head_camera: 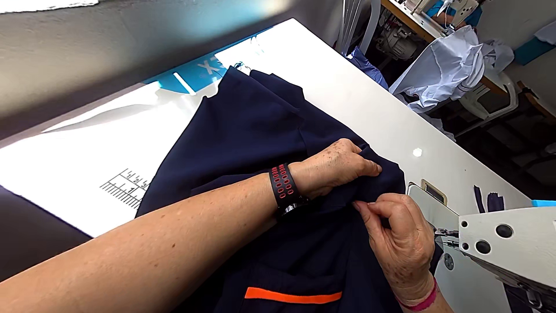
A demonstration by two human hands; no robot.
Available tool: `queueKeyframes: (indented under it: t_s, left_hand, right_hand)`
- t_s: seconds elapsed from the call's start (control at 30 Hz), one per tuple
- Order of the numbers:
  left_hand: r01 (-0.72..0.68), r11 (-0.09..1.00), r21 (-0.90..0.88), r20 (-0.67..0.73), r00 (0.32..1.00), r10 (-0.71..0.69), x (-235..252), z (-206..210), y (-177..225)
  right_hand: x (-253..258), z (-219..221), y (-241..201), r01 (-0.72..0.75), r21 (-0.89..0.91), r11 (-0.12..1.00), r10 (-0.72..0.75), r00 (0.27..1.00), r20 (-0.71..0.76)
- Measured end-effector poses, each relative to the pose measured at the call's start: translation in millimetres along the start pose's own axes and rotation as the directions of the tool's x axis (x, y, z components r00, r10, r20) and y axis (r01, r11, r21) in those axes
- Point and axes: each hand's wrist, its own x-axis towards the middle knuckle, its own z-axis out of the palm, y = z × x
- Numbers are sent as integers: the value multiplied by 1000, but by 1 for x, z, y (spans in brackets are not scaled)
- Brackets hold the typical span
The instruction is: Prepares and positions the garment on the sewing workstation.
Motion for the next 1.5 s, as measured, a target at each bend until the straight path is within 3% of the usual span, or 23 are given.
queueKeyframes:
  t_s: [0.7, 0.8, 0.87, 0.97, 1.07, 1.13, 1.2, 1.33, 1.5]
  left_hand:
    - [-6, 1000, -6, 7, 1000, 6, 3, -1, -2]
    - [-34, 999, -4, 25, 999, 35, 2, -1, 0]
    - [-77, 997, -1, 104, 992, 77, 0, -5, 3]
    - [-103, 994, -48, 332, 936, 113, 1, -21, 5]
    - [-174, 985, 9, 425, 892, 154, 1, -26, 5]
    - [-205, 976, 78, 422, 894, 154, 0, -24, 6]
    - [-221, 971, 94, 423, 892, 162, 0, -22, 5]
    - [-261, 961, 86, 441, 875, 198, 0, -16, -1]
    - [-185, 950, 250, 340, 936, 93, -12, 2, 6]
  right_hand:
    - [-3, 0, 5, -41, 48, 998, 40, 999, 4]
    - [-1, -7, 9, -65, 147, 987, 62, 998, 24]
    - [7, -17, 14, -151, 272, 950, 157, 988, 1]
    - [24, -31, 28, -273, 365, 890, 305, 952, -33]
    - [38, -40, 38, -406, 402, 821, 376, 914, 156]
    - [45, -41, 38, -499, 409, 764, 385, 861, 333]
    - [50, -35, 32, -560, 403, 724, 409, 819, 403]
    - [56, -20, 20, -478, 461, 748, 375, 877, 301]
    - [60, -16, 23, -304, 272, 913, 279, 952, 126]
